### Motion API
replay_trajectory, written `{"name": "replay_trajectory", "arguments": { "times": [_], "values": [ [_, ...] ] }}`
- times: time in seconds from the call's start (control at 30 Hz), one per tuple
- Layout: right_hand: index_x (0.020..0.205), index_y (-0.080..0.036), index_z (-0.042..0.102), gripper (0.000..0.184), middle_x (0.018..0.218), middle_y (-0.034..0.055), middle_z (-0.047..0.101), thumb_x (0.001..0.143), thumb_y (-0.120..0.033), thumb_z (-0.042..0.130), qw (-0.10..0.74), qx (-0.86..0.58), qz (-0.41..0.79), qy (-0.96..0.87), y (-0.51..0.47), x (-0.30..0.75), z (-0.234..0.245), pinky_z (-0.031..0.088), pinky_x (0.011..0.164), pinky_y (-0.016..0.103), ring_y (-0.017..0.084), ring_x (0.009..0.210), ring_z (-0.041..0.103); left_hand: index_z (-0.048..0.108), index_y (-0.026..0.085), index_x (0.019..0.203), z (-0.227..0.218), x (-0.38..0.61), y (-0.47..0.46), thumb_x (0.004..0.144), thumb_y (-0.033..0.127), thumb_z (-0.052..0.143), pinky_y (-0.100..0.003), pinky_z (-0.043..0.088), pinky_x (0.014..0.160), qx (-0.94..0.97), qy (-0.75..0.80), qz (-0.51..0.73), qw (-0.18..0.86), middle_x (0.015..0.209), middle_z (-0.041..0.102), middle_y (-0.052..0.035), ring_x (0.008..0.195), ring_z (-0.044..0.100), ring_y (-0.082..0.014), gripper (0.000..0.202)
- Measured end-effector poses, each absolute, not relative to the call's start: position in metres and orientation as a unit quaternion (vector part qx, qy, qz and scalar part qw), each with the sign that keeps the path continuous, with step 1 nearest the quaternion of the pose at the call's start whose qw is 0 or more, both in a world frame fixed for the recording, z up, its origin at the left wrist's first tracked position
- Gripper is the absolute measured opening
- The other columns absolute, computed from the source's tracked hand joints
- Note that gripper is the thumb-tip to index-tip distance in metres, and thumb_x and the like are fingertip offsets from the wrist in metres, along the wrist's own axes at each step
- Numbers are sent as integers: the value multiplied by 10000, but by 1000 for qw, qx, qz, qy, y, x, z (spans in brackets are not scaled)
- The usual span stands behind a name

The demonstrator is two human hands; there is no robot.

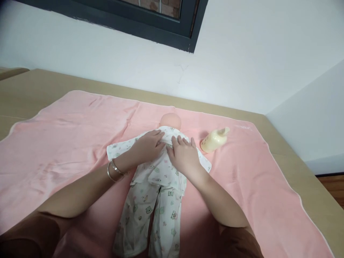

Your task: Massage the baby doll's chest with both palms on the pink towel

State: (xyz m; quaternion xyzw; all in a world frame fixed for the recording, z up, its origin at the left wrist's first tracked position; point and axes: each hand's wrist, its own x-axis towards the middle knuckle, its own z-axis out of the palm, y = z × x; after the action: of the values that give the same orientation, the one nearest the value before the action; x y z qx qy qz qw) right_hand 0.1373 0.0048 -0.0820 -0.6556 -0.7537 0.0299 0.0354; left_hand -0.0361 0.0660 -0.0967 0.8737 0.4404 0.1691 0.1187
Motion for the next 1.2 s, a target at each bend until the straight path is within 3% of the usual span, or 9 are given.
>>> {"name": "replay_trajectory", "arguments": {
  "times": [0.13, 0.27, 0.43, 0.6, 0.73, 0.87, 1.0, 1.1, 1.2],
  "values": [
    [1576, -106, 354, 643, 1624, 206, 383, 1071, -490, 252, 49, -668, 55, -740, 22, 140, -93, 112, 1214, 720, 399, 1523, 316, 552, 46, 1368, -106, -31, 76, 1026, 337, 413, -524, 421, 1151, 863, 464, 167, 108, 1406, 606, -219, 1355, 532, -336, 470],
    [1605, -60, 276, 635, 1674, 219, 259, 1060, -385, 285, 59, -656, 49, -751, 21, 131, -101, 217, 1235, 622, 390, 1559, 225, 447, 53, 1493, -112, -22, 55, 1024, 239, 386, -599, 375, 1165, 860, 485, 146, 58, 1547, 474, -236, 1458, 417, -397, 508],
    [1535, 4, 405, 595, 1601, 259, 393, 1025, -294, 344, 16, -633, 4, -774, -3, 120, -90, 266, 1236, 548, 393, 1496, 373, 517, 49, 1434, -105, -24, 33, 971, 168, 458, -512, 441, 1126, 896, 420, 143, 20, 1502, 516, -249, 1427, 461, -378, 482],
    [1501, -70, 468, 548, 1527, 215, 519, 1025, -318, 359, 31, -654, 23, -755, 5, 130, -83, 294, 1214, 534, 341, 1443, 462, 618, 107, 1306, -100, -31, 54, 985, 227, 440, -437, 470, 1103, 887, 427, 163, 61, 1363, 631, -171, 1300, 567, -301, 386],
    [1523, -106, 433, 554, 1579, 185, 466, 1045, -368, 335, 50, -675, 44, -734, 29, 140, -89, 279, 1219, 519, 310, 1491, 398, 538, 125, 1416, -109, -28, 74, 998, 298, 439, -462, 418, 1157, 861, 464, 188, 94, 1445, 588, -152, 1362, 522, -294, 463],
    [1568, -82, 354, 584, 1628, 195, 382, 1047, -341, 306, 45, -657, 54, -751, 28, 139, -91, 243, 1233, 540, 309, 1537, 314, 454, 104, 1495, -114, -23, 63, 1016, 301, 396, -563, 335, 1197, 854, 487, 166, 75, 1543, 495, -189, 1456, 422, -358, 521],
    [1558, -70, 379, 587, 1637, 206, 359, 1018, -298, 343, 17, -618, 34, -786, 4, 133, -85, 224, 1234, 556, 354, 1528, 320, 494, 69, 1451, -102, -25, 38, 995, 244, 417, -533, 385, 1158, 887, 440, 134, 30, 1544, 476, -236, 1452, 427, -379, 495],
    [1481, -101, 483, 526, 1549, 205, 495, 1012, -300, 352, 17, -617, 27, -786, -4, 133, -77, 269, 1204, 554, 350, 1451, 441, 557, 93, 1378, -91, -32, 36, 967, 232, 458, -488, 456, 1090, 899, 417, 134, 29, 1471, 548, -219, 1373, 508, -353, 445],
    [1275, -144, 622, 413, 1275, 170, 701, 1007, -295, 346, 37, -648, 33, -760, 5, 136, -77, 344, 1142, 537, 318, 1247, 609, 653, 156, 1174, -90, -34, 51, 943, 202, 460, -427, 517, 998, 880, 438, 169, 69, 1215, 686, -139, 1160, 624, -284, 304]
  ]
}}
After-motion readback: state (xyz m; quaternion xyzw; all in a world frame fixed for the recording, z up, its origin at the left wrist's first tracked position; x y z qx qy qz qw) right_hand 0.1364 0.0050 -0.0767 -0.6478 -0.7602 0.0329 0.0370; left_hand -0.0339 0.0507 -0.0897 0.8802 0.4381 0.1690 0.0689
